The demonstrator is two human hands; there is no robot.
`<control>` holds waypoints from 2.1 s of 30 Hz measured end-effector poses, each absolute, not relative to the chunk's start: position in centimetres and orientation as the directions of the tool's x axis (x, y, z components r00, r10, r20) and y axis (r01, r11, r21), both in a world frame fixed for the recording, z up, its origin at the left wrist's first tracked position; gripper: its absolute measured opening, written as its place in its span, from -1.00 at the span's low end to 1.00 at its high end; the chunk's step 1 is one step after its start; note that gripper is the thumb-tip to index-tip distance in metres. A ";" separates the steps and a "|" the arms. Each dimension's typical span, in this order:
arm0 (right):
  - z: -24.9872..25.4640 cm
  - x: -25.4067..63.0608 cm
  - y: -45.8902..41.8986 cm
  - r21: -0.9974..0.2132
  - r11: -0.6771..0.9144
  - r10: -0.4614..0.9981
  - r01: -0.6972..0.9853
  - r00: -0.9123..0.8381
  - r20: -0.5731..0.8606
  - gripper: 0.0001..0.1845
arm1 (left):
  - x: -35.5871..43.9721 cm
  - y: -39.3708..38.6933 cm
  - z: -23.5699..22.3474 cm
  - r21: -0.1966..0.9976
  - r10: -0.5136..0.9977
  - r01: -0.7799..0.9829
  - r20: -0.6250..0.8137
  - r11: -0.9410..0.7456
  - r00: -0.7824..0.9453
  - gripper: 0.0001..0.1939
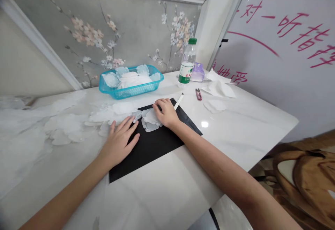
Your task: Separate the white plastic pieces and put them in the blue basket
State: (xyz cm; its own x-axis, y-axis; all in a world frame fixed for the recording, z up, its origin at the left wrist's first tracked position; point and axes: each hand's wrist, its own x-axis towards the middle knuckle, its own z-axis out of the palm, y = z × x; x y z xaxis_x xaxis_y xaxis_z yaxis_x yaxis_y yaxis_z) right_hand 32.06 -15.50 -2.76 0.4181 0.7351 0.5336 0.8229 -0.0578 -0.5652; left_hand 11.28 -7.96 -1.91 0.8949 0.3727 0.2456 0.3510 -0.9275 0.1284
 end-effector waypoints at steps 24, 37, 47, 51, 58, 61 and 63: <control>-2.5 31.7 -15.7 -0.432 0.024 0.794 0.901 0.246 0.556 -0.85 | 11.6 -6.2 -0.3 0.998 0.822 -0.025 0.067 -0.065 0.565 -0.36; -2.4 31.5 -15.7 -0.381 0.054 0.816 0.923 0.179 0.550 -0.83 | 11.3 -6.0 -0.6 0.998 0.789 -0.039 0.060 -0.046 0.611 -0.53; -0.6 29.0 -16.6 -0.279 0.234 0.771 0.931 -0.003 0.637 -0.69 | 11.2 -6.2 -0.3 0.999 0.753 -0.028 0.047 -0.037 0.657 -0.56; -0.4 28.9 -16.8 -0.241 0.228 0.776 0.943 -0.027 0.630 -0.68 | 11.2 -6.2 -0.2 0.999 0.748 -0.034 0.041 -0.024 0.662 -0.59; -0.7 29.4 -16.7 -0.221 0.219 0.768 0.950 -0.028 0.640 -0.71 | 11.2 -6.1 -0.3 0.999 0.732 -0.053 0.039 -0.004 0.680 -0.62; -0.7 29.3 -16.8 -0.229 0.241 0.760 0.943 -0.036 0.649 -0.75 | 11.1 -6.1 -0.4 0.998 0.726 -0.060 0.039 0.003 0.687 -0.62; -0.7 29.3 -16.8 -0.229 0.260 0.757 0.938 -0.051 0.651 -0.75 | 11.1 -6.1 -0.4 0.998 0.723 -0.062 0.038 0.007 0.689 -0.63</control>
